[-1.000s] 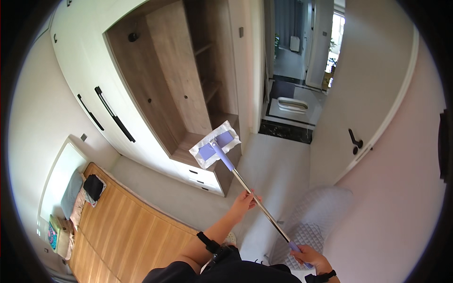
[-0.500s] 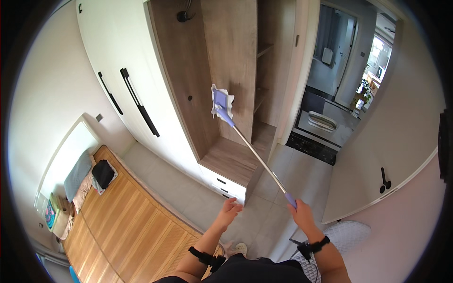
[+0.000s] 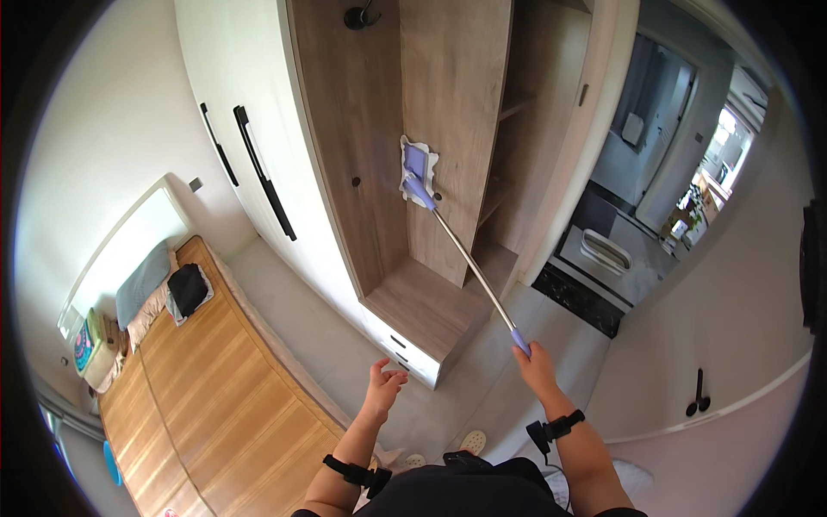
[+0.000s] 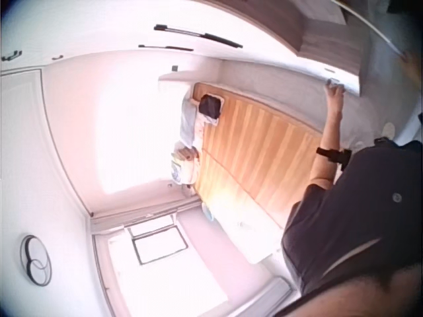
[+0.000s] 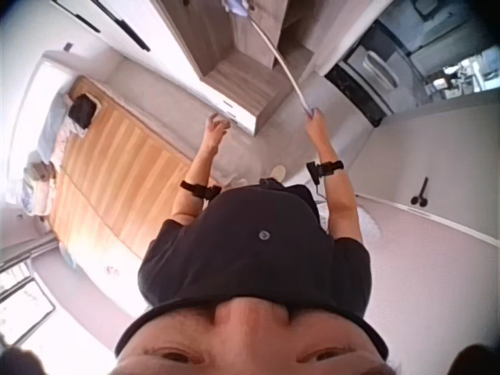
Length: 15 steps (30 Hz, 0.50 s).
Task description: Use a flat mop tool with a cleaning cloth to wipe the top and interior surfaces of a wall-mounted cabinet system.
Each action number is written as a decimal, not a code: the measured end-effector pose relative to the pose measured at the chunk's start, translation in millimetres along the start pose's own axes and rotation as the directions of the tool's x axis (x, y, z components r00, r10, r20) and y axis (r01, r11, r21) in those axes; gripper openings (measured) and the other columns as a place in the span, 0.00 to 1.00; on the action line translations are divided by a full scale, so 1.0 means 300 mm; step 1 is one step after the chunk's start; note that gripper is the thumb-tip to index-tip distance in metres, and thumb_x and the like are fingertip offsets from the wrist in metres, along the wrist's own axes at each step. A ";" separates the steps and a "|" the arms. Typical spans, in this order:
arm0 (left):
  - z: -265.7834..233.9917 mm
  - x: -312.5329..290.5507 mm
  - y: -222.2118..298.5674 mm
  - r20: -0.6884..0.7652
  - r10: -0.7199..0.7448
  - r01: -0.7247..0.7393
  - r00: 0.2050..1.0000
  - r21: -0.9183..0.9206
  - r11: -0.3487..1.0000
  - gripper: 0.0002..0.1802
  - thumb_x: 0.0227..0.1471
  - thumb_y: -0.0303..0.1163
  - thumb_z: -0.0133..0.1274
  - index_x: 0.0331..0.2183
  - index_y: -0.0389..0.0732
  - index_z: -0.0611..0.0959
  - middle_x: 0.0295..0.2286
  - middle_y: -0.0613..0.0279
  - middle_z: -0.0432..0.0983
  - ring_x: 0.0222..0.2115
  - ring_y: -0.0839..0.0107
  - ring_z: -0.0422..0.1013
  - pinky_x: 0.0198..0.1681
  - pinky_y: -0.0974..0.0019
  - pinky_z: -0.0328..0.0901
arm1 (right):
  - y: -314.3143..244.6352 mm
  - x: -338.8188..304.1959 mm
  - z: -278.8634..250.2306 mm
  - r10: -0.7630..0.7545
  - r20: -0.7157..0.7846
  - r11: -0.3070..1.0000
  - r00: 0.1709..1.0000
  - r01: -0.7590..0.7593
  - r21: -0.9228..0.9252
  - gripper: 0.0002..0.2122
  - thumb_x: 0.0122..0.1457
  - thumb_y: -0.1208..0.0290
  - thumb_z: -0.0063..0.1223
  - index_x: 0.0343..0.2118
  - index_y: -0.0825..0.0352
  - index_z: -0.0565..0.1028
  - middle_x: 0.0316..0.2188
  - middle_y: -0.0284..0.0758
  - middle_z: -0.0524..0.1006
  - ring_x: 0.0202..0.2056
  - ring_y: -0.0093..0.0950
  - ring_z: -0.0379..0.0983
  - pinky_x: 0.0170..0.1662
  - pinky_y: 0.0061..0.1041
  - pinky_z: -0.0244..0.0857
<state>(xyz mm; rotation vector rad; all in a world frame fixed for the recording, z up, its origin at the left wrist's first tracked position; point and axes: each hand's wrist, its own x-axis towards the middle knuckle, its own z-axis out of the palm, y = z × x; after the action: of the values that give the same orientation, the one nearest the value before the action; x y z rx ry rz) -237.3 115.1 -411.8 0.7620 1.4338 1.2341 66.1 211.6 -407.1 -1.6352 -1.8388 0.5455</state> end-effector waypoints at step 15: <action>0.404 0.185 -0.020 0.091 0.155 -0.155 0.984 -0.004 0.988 0.26 0.50 0.30 0.45 0.49 0.39 0.57 0.35 0.60 0.70 0.34 0.75 0.66 0.36 0.72 0.60 | 0.290 -0.001 -0.339 -0.095 0.120 0.995 0.988 0.090 0.053 0.13 0.50 0.63 0.51 0.22 0.70 0.68 0.13 0.43 0.67 0.15 0.37 0.64 0.19 0.31 0.56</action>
<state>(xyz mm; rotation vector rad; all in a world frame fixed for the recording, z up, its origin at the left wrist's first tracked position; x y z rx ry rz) -134.3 199.2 -424.5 0.9343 1.3222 1.2986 198.9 215.1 -390.8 -1.5063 -1.9644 0.6570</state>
